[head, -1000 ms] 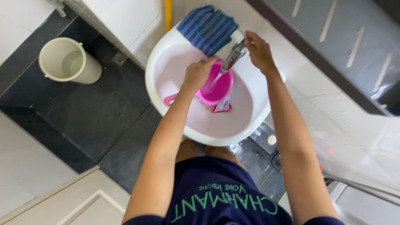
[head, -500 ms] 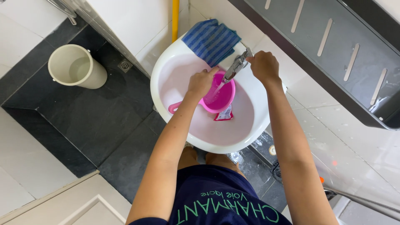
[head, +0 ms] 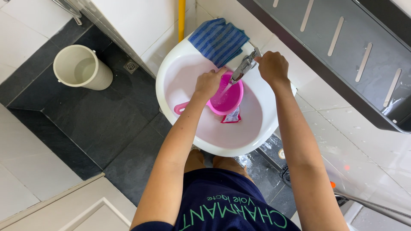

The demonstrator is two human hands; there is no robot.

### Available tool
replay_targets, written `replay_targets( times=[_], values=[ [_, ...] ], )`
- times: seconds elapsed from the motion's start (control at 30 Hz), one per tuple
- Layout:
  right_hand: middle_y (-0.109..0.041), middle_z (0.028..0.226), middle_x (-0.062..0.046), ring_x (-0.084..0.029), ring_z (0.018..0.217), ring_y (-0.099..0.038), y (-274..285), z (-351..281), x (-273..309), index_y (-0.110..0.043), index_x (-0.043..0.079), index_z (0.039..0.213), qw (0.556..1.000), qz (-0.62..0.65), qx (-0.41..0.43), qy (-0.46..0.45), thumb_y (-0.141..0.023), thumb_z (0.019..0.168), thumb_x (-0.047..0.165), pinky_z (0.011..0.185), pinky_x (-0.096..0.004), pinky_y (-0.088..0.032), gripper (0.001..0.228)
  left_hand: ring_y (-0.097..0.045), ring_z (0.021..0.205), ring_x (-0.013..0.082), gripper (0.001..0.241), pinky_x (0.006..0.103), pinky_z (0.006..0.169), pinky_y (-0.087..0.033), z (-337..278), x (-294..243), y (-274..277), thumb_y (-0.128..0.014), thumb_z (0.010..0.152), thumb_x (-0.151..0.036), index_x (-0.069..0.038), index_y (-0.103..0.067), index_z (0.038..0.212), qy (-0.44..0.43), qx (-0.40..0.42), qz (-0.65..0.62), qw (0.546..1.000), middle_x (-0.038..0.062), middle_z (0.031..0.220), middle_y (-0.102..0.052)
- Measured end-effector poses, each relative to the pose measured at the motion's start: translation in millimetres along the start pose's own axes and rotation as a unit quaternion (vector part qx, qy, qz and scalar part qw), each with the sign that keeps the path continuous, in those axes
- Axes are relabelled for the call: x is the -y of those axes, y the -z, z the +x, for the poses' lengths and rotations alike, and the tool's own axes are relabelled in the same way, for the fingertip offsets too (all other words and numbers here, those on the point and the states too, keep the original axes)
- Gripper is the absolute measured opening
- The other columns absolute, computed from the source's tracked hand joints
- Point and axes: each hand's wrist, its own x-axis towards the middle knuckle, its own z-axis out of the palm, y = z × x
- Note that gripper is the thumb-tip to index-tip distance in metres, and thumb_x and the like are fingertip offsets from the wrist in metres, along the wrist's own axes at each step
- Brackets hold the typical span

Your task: The person cleans a toilet by pouring soapy water from a pink scoop into the bowl and scrubbing with a brush. They then rinse the scoop and brush at a sink, add detergent powder to the scoop, and pour the mixture back into the toilet. Finally, they rinse the scoop and pour the water onto the floor.

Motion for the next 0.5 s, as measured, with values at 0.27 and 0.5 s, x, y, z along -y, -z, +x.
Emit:
replay_targets(
  times=[0.27,0.5],
  values=[
    [-0.066,0.063,-0.019,-0.036,0.062,-0.068,-1,0,-3,-0.069,0.000,0.072,0.999,-0.033,-0.019,0.039,-0.061,0.107,0.037,0.058,-0.047,-0.053,0.052,-0.073,0.077,0.0341,0.044,0.0447,0.070,-0.060,3,1,-2,-0.053,0.096,-0.007,-0.024,-0.063,0.135,0.006,0.012,0.006,1.000,0.017,0.089,-0.073],
    [-0.067,0.065,-0.020,-0.038,0.065,-0.069,1,-3,5,-0.071,-0.001,0.073,0.999,-0.021,-0.004,0.027,-0.062,0.106,0.038,0.063,-0.048,-0.054,0.052,-0.073,0.078,0.0347,0.044,0.0454,0.070,-0.059,1,0,-1,-0.052,0.096,-0.008,-0.024,-0.063,0.135,0.009,0.011,0.004,1.000,0.017,0.090,-0.073]
  ],
)
